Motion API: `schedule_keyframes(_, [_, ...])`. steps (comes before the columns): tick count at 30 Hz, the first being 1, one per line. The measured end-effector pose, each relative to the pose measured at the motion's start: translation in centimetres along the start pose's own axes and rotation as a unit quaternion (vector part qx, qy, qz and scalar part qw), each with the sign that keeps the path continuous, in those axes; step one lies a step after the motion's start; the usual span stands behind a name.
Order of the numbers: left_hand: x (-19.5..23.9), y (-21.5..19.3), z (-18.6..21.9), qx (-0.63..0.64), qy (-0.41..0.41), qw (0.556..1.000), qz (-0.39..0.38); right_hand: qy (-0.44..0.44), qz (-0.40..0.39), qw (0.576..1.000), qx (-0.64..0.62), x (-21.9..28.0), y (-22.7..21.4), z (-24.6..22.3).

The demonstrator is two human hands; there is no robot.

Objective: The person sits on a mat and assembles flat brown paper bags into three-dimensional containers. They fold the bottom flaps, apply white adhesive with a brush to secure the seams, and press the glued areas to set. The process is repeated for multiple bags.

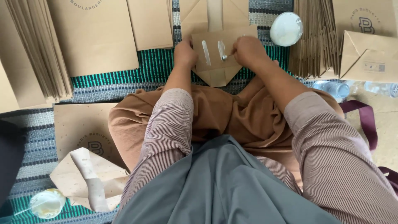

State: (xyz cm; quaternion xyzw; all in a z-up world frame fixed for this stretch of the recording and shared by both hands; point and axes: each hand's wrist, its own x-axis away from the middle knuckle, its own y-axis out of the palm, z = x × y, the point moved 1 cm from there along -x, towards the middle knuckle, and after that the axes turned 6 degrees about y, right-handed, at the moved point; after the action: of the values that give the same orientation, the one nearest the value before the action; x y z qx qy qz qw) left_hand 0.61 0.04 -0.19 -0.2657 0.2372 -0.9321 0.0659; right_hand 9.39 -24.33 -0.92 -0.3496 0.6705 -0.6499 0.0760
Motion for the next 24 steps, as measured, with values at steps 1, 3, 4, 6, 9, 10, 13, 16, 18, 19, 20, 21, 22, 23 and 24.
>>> schedule_keyframes(1, [0.2,0.0,-0.1,-0.001,-0.002,1.0,0.0,-0.001,-0.001,1.0,-0.001,-0.3,0.0,-0.1])
schedule_keyframes(3, [0.2,-0.1,0.1,0.007,0.019,1.0,0.007,-0.029,0.1,0.994,-0.017,-0.9,-0.5,0.0])
schedule_keyframes(4, [0.0,-0.1,0.1,0.007,0.022,1.0,0.008,-0.029,0.103,0.994,-0.016,-1.2,-0.4,0.1])
schedule_keyframes(6, [-0.1,0.2,-0.2,-0.012,0.023,1.0,0.003,-0.033,0.126,0.991,-0.014,-1.4,0.0,0.3])
schedule_keyframes(9, [-0.4,0.3,-0.3,-0.015,0.012,1.0,0.002,-0.01,0.082,0.997,-0.005,-0.8,-0.6,0.0])
schedule_keyframes(10, [-0.4,0.3,-0.3,-0.017,0.012,1.0,0.002,-0.01,0.083,0.997,-0.007,-0.1,-1.4,-0.6])
schedule_keyframes(13, [-0.3,0.3,-0.4,-0.018,0.017,1.0,0.001,0.083,-0.106,0.991,-0.012,1.4,-2.6,-1.7])
schedule_keyframes(16, [-0.4,0.4,-0.4,-0.021,0.017,1.0,-0.003,0.07,-0.113,0.991,-0.011,1.3,-1.8,-0.9])
schedule_keyframes(18, [-0.2,0.2,-0.3,-0.013,0.023,1.0,0.002,0.004,0.017,1.0,-0.003,0.1,-0.2,0.3])
schedule_keyframes(19, [-0.3,0.2,-0.1,-0.013,0.023,1.0,0.003,0.004,0.017,1.0,-0.003,-0.5,0.0,0.8])
schedule_keyframes(20, [-0.2,0.2,-0.1,-0.02,0.019,1.0,-0.001,-0.004,0.064,0.998,0.009,-0.9,0.2,1.1])
schedule_keyframes(21, [-0.2,0.1,0.0,-0.026,0.015,1.0,-0.005,-0.013,0.111,0.993,0.021,-1.4,0.4,1.4])
schedule_keyframes(22, [-0.2,0.1,-0.1,-0.026,0.015,1.0,-0.003,-0.014,0.112,0.993,0.021,-0.9,-0.4,0.9])
schedule_keyframes(23, [-0.2,0.2,-0.2,-0.023,0.016,1.0,0.0,-0.009,0.074,0.997,0.02,-0.5,-1.1,0.5])
schedule_keyframes(24, [-0.3,0.3,-0.2,-0.02,0.018,1.0,0.003,-0.003,0.036,0.999,0.019,0.1,-1.8,0.1])
